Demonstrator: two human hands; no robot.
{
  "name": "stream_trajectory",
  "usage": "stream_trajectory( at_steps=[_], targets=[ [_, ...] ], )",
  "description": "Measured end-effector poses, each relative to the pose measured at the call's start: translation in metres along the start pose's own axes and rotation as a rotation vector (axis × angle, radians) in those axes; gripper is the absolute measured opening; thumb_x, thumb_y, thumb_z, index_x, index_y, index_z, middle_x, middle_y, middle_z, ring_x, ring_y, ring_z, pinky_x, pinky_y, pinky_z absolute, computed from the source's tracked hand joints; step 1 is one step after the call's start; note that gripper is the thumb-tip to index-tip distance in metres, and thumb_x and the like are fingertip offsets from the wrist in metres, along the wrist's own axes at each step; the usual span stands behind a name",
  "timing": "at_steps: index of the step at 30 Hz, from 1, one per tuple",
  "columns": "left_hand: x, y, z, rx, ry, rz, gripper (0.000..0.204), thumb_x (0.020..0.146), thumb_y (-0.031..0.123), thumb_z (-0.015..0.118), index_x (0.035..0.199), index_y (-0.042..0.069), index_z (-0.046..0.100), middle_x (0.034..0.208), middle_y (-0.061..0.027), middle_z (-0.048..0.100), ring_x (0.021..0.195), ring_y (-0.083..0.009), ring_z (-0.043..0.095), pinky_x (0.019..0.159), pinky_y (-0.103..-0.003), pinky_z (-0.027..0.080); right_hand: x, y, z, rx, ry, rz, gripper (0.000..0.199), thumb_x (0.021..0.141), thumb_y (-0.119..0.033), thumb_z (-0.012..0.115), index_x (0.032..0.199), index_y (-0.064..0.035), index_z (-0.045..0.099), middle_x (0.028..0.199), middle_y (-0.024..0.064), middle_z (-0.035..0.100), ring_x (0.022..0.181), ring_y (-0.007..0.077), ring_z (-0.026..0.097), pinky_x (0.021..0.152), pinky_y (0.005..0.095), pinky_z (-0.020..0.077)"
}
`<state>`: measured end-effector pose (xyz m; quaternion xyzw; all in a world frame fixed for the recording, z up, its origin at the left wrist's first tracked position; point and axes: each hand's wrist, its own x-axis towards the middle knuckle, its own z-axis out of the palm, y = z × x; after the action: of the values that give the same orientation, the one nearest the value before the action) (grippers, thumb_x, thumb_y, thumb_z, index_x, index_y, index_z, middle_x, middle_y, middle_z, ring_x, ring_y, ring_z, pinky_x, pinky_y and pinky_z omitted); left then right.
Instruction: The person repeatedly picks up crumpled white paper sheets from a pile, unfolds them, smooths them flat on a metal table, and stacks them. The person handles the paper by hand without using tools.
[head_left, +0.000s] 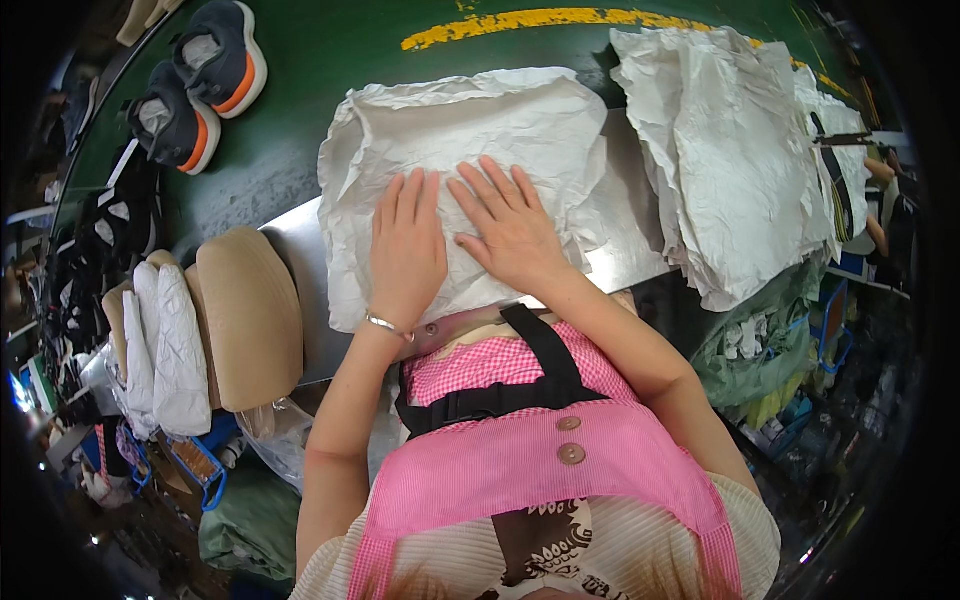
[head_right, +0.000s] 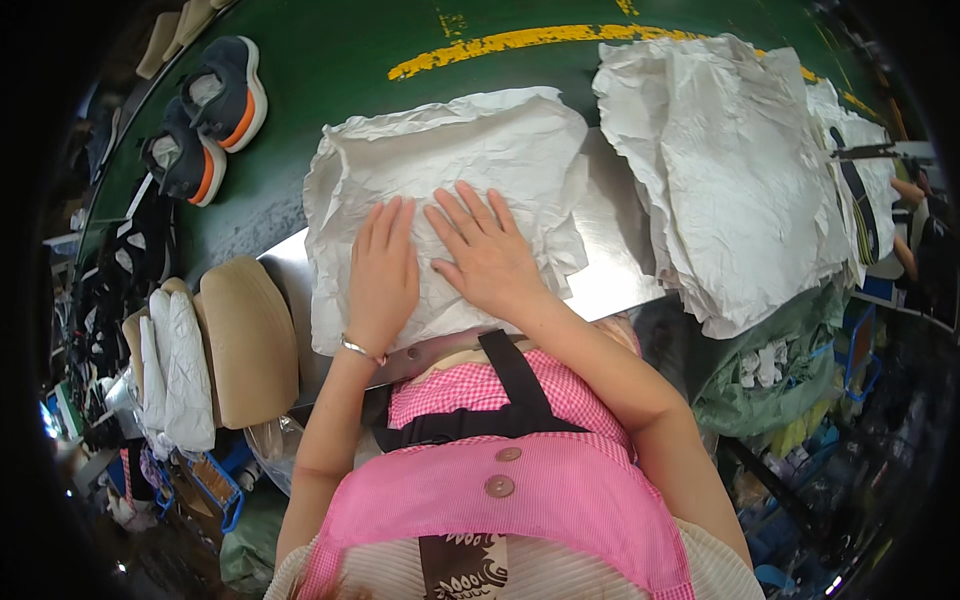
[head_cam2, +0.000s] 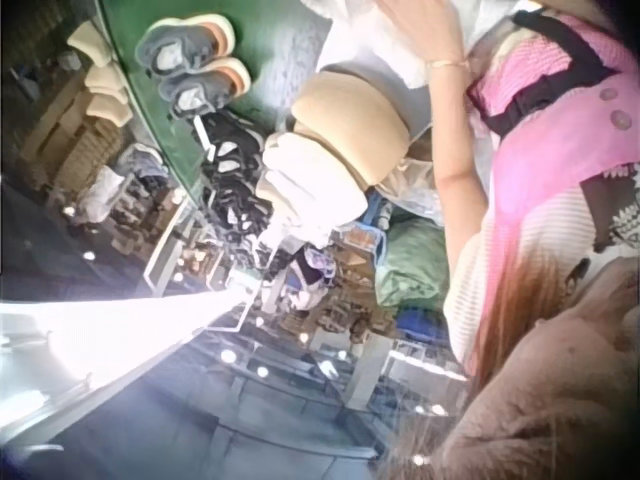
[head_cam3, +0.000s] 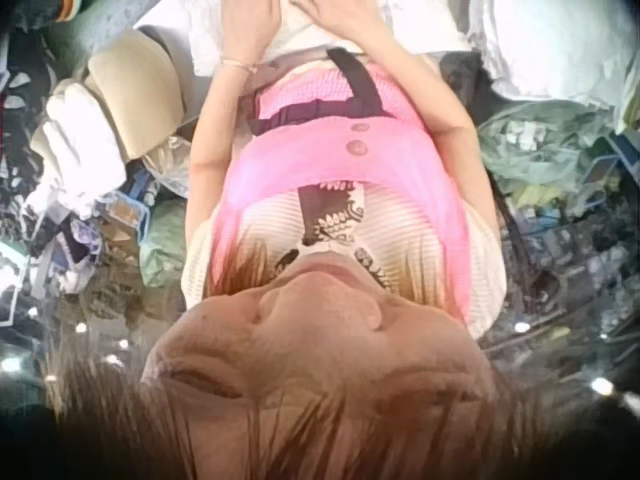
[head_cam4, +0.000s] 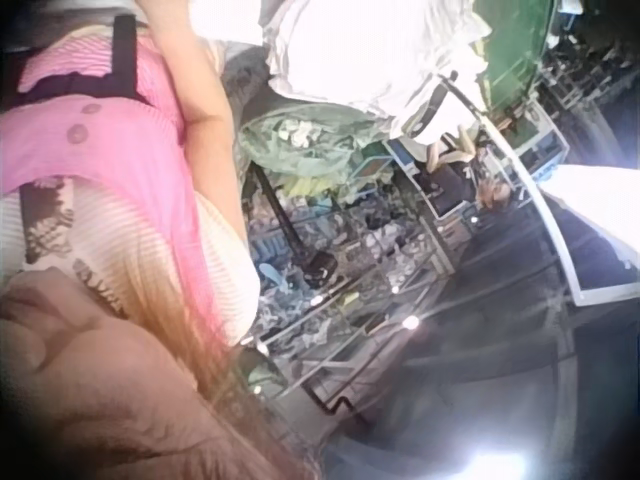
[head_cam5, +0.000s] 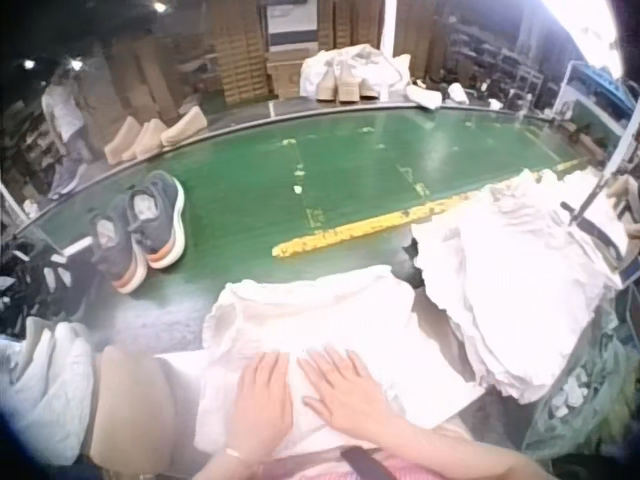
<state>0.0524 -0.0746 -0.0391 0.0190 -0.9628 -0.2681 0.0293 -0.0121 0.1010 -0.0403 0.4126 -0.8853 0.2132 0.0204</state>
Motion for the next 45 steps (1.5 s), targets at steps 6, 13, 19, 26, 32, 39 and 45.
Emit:
stream_trajectory(
  at_steps=[6,13,19,26,32,39,45],
  targets=[
    [0.065,-0.027,-0.006,0.327,0.271,0.237,0.060,0.095,0.033,0.058,0.148,0.009,0.042,0.153,-0.0165,0.039,0.143,-0.0395,0.031,0.117,-0.053,0.023,0.000,0.003,0.001,0.003,-0.016,-0.008,0.064,0.091,-0.036,0.063,0.148,-0.0132,0.044,0.155,0.0073,0.039,0.147,0.0287,0.028,0.120,0.0488,0.0197],
    [0.060,-0.072,-0.015,0.436,0.328,-0.161,0.064,0.095,0.040,0.059,0.149,0.011,0.041,0.156,-0.0141,0.036,0.144,-0.0372,0.032,0.117,-0.054,0.022,-0.002,0.008,0.004,0.062,0.044,-0.037,0.057,0.089,-0.035,0.065,0.139,-0.0110,0.053,0.151,0.0093,0.044,0.144,0.0296,0.033,0.119,0.0492,0.0213],
    [0.031,0.000,0.021,0.312,0.146,0.131,0.062,0.095,0.042,0.058,0.151,0.022,0.041,0.158,-0.0143,0.033,0.144,-0.0387,0.031,0.116,-0.055,0.023,-0.018,0.014,-0.046,0.096,-0.001,-0.001,0.042,0.087,-0.029,0.068,0.126,-0.0123,0.063,0.137,0.0080,0.055,0.132,0.0290,0.046,0.113,0.0479,0.0309],
    [0.066,-0.024,0.029,0.394,0.269,-0.006,0.059,0.098,0.048,0.051,0.151,0.024,0.042,0.154,-0.0124,0.040,0.143,-0.0365,0.033,0.117,-0.053,0.021,-0.073,0.032,-0.079,0.046,0.063,0.034,0.025,0.077,-0.010,0.071,0.102,-0.0114,0.072,0.099,0.0034,0.064,0.096,0.0241,0.059,0.083,0.0372,0.0443],
    [0.063,-0.023,0.029,0.379,0.278,0.008,0.056,0.098,0.047,0.051,0.149,0.025,0.044,0.154,-0.0119,0.040,0.143,-0.0356,0.033,0.118,-0.052,0.020,-0.096,0.021,-0.093,0.245,-0.085,0.207,0.018,0.084,-0.006,0.069,0.101,-0.0076,0.074,0.089,0.0075,0.067,0.081,0.0257,0.065,0.071,0.0366,0.0513],
    [0.065,-0.020,0.026,0.378,0.318,0.041,0.056,0.095,0.043,0.057,0.146,0.023,0.048,0.150,-0.0145,0.044,0.139,-0.0387,0.038,0.115,-0.056,0.024,-0.007,-0.021,-0.111,0.512,0.158,-0.038,0.024,0.085,-0.011,0.069,0.108,-0.0047,0.069,0.097,0.0091,0.067,0.091,0.0267,0.066,0.078,0.0378,0.0529],
    [0.063,-0.023,0.028,0.328,0.322,0.035,0.055,0.096,0.043,0.055,0.145,0.021,0.049,0.150,-0.0146,0.044,0.140,-0.0386,0.037,0.116,-0.055,0.023,0.000,0.006,-0.001,0.041,-0.002,-0.052,0.069,0.087,-0.037,0.067,0.146,-0.0084,0.044,0.151,0.0120,0.042,0.142,0.0287,0.036,0.118,0.0476,0.0240]
  ],
)
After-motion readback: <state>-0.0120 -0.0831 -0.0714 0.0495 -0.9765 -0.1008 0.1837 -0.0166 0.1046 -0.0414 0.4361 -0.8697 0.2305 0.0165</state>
